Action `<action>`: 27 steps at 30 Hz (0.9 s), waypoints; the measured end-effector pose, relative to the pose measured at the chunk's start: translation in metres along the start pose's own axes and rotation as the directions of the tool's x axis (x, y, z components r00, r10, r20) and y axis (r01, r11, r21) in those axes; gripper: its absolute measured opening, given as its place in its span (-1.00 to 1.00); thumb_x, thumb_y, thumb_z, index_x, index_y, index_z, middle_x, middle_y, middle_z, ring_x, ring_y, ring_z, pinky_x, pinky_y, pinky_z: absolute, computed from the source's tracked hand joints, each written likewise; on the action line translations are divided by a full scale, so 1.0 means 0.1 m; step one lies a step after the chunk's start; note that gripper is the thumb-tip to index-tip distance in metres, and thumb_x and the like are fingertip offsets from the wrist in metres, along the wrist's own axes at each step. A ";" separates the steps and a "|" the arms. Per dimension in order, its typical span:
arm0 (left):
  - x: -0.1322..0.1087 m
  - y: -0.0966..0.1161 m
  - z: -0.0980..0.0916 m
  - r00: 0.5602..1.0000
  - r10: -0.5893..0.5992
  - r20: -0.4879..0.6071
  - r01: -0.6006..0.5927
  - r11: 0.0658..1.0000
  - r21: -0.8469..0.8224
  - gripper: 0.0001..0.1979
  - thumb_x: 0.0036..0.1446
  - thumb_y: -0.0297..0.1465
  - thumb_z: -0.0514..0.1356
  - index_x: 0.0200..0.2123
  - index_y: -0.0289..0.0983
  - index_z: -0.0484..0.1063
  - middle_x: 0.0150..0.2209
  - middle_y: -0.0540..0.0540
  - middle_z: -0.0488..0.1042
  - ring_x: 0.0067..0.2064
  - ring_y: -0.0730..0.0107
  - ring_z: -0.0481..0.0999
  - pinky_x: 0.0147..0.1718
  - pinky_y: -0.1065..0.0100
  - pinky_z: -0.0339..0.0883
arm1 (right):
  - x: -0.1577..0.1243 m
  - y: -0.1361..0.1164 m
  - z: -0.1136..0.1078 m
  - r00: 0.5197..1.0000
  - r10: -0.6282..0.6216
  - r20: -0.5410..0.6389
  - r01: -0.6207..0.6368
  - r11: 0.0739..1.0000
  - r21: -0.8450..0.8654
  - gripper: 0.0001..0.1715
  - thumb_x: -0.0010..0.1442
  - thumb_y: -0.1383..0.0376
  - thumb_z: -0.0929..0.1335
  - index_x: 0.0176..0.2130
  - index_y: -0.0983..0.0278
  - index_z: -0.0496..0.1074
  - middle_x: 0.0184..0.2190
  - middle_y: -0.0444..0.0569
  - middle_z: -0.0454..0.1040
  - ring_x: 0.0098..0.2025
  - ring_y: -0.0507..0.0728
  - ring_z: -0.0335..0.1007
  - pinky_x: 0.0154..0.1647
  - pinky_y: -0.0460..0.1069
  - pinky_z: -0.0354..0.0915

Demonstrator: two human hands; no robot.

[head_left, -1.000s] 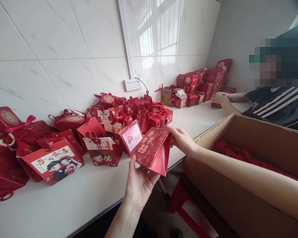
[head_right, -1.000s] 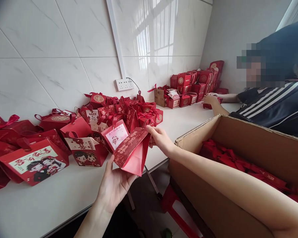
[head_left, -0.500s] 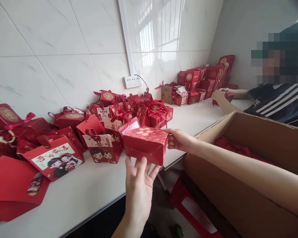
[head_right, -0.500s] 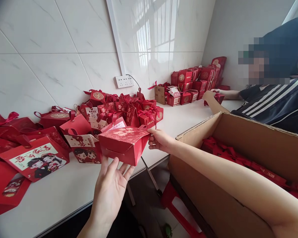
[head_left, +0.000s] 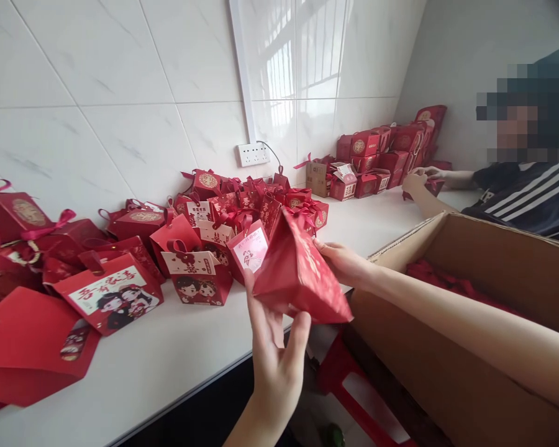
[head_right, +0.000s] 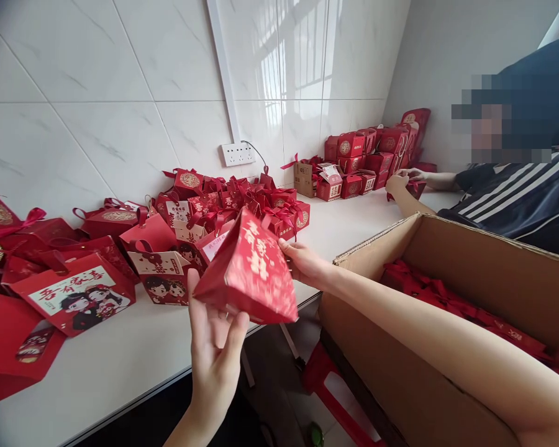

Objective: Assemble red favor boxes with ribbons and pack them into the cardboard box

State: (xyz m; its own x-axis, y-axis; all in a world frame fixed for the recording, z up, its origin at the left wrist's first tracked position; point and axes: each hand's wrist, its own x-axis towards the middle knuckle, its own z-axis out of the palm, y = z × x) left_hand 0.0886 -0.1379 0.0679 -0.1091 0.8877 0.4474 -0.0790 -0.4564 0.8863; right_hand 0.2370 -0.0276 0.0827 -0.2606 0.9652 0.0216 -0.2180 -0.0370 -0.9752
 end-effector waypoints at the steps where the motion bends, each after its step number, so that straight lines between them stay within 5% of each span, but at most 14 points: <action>1: -0.02 -0.02 0.00 1.000 0.013 0.004 -0.013 1.000 0.004 -0.16 0.09 -0.22 0.18 0.27 -0.10 -0.31 0.20 -0.25 0.14 0.22 0.10 0.16 0.08 0.15 0.25 | 0.01 0.02 -0.01 1.000 0.024 0.001 -0.024 0.998 0.065 -0.68 0.02 0.05 0.40 -0.45 0.28 0.45 -0.48 -0.05 0.48 -0.47 0.05 0.39 -0.43 -0.05 0.37; 6: -0.03 -0.10 0.01 0.998 0.065 -0.016 -0.064 0.993 0.100 -0.04 -0.08 -0.32 0.31 0.25 -0.08 -0.25 0.26 -0.25 -0.03 0.23 0.02 0.13 0.04 0.10 0.29 | 0.03 0.03 -0.05 0.998 -0.052 0.035 0.044 0.979 0.199 -0.81 0.02 0.19 0.42 -0.37 0.23 0.41 -0.42 -0.16 0.44 -0.40 0.00 0.37 -0.38 -0.09 0.34; 14: 0.01 -0.14 -0.04 0.988 0.147 0.047 -0.153 0.967 0.203 -0.05 -0.08 -0.41 0.30 0.26 -0.11 -0.23 0.23 -0.27 0.03 0.19 -0.05 0.19 0.04 0.04 0.29 | 0.04 0.00 -0.04 0.998 -0.032 -0.047 0.041 0.978 0.203 -0.95 0.05 0.30 0.38 -0.37 0.23 0.44 -0.43 -0.14 0.46 -0.40 0.03 0.38 -0.32 -0.03 0.36; 21: 0.04 -0.05 -0.02 0.985 0.172 0.013 -0.168 0.939 0.301 -0.02 -0.09 -0.35 0.32 0.28 -0.16 -0.23 0.19 -0.26 0.14 0.15 0.00 0.27 0.06 0.07 0.28 | 0.02 -0.01 0.00 0.979 0.192 -0.064 -0.183 0.976 0.119 -0.86 0.13 0.42 0.29 -0.37 0.29 0.45 -0.55 -0.11 0.43 -0.52 0.01 0.35 -0.45 -0.07 0.34; 27: 0.07 -0.05 -0.02 0.977 0.213 -0.008 -0.200 0.929 0.310 -0.03 -0.14 -0.28 0.36 0.26 -0.15 -0.12 0.18 -0.23 0.20 0.17 0.00 0.24 0.08 0.09 0.24 | 0.04 0.04 -0.05 0.985 0.170 0.037 -0.173 0.978 0.120 -0.86 0.17 0.38 0.28 -0.34 0.31 0.44 -0.35 -0.02 0.51 -0.36 0.07 0.43 -0.28 -0.02 0.39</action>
State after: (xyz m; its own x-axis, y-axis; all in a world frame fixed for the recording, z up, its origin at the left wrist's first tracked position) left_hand 0.0859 -0.1295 0.0658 -0.1316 0.7696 0.6248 0.2559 -0.5825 0.7715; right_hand 0.2395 -0.0230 0.0780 -0.3283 0.9347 -0.1359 -0.2808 -0.2340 -0.9308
